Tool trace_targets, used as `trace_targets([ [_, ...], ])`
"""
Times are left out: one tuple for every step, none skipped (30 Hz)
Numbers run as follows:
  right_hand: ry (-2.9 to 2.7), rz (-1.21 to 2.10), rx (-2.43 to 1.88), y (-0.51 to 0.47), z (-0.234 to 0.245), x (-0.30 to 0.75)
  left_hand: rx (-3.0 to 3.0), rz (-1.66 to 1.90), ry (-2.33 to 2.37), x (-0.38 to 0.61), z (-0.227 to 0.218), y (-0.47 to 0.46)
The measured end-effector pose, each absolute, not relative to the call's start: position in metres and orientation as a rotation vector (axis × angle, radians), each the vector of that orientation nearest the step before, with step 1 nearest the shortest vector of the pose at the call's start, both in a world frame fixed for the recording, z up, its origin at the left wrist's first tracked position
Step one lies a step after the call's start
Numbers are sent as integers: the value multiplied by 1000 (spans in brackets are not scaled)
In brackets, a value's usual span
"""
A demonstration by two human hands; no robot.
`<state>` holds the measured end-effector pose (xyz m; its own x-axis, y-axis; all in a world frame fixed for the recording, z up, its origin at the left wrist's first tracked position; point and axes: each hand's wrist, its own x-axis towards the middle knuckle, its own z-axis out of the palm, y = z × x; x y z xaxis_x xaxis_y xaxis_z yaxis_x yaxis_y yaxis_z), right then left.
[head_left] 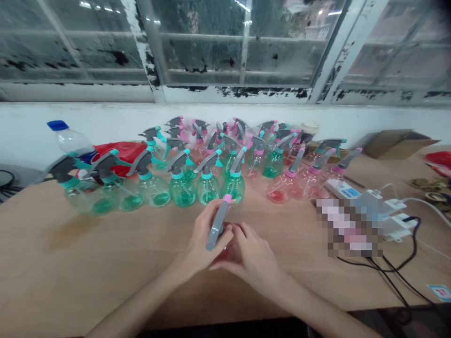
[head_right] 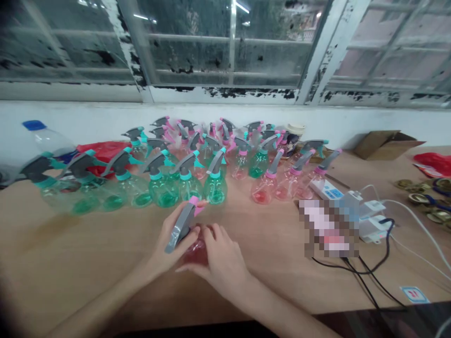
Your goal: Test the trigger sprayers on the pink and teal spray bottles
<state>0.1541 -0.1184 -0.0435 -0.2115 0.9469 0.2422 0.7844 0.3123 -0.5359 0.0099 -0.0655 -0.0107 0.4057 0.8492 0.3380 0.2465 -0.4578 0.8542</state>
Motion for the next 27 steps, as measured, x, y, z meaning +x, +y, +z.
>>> trace_targets([
  [-2081, 436, -1467, -118, -45, 156, 1901, 1057, 935, 5, -11, -68],
  [-2100, 466, -1415, -118, -48, 159, 1875, 1069, 934, 1, -11, -69],
  [-2113, 491, -1377, -117, -52, 164, 1853, 1074, 934, -3, -10, -70],
  [-2115, 485, -1370, -115, -56, 170, 1842, 1076, 939, -7, -9, -70],
  [-2129, 473, -1381, -114, -61, 177, 1843, 1078, 950, -10, -8, -69],
  [-2128, 445, -1414, -113, -66, 185, 1855, 1082, 963, -13, -7, -68],
  [-2123, 413, -1455, -111, -71, 194, 1870, 1090, 974, -15, -6, -67],
  [-2118, 383, -1498, -110, -76, 202, 1882, 1099, 984, -16, -6, -65],
  [-2098, 354, -1543, -110, -81, 210, 1889, 1101, 992, -17, -6, -64],
  [-2077, 328, -1587, -110, -85, 218, 1891, 1098, 993, -17, -6, -62],
  [-2057, 308, -1625, -110, -89, 224, 1891, 1091, 992, -17, -7, -61],
  [-2043, 288, -1657, -111, -93, 230, 1893, 1079, 989, -17, -8, -60],
  [-2041, 264, -1681, -111, -97, 235, 1896, 1066, 984, -17, -9, -59],
  [-2048, 238, -1697, -112, -102, 238, 1900, 1052, 977, -16, -10, -58],
  [-2062, 213, -1707, -112, -106, 240, 1906, 1038, 968, -15, -11, -57],
  [-2077, 190, -1711, -112, -110, 242, 1912, 1026, 959, -13, -11, -55],
  [-2092, 173, -1710, -112, -114, 242, 1920, 1015, 950, -11, -11, -54],
  [-2103, 164, -1706, -111, -118, 241, 1929, 1006, 941, -9, -10, -52],
  [-2112, 162, -1697, -109, -120, 240, 1938, 1001, 934, -7, -9, -49],
  [-2122, 160, -1685, -108, -122, 239, 1947, 998, 928, -5, -8, -46],
  [-2133, 158, -1670, -107, -124, 237, 1957, 998, 922, -2, -6, -43],
  [-2146, 155, -1652, -105, -124, 235, 1967, 999, 913, 0, -5, -40],
  [-2160, 153, -1632, -104, -124, 234, 1976, 1001, 903, 3, -4, -37],
  [-2173, 153, -1613, -103, -124, 233, 1985, 1005, 890, 5, -3, -34],
  [-2186, 155, -1595, -102, -123, 232, 1993, 1008, 875, 7, -3, -32],
  [-2200, 159, -1579, -101, -122, 231, 1999, 1010, 860, 9, -3, -29],
  [-2215, 165, -1564, -100, -121, 231, 2003, 1012, 846, 11, -3, -27],
])
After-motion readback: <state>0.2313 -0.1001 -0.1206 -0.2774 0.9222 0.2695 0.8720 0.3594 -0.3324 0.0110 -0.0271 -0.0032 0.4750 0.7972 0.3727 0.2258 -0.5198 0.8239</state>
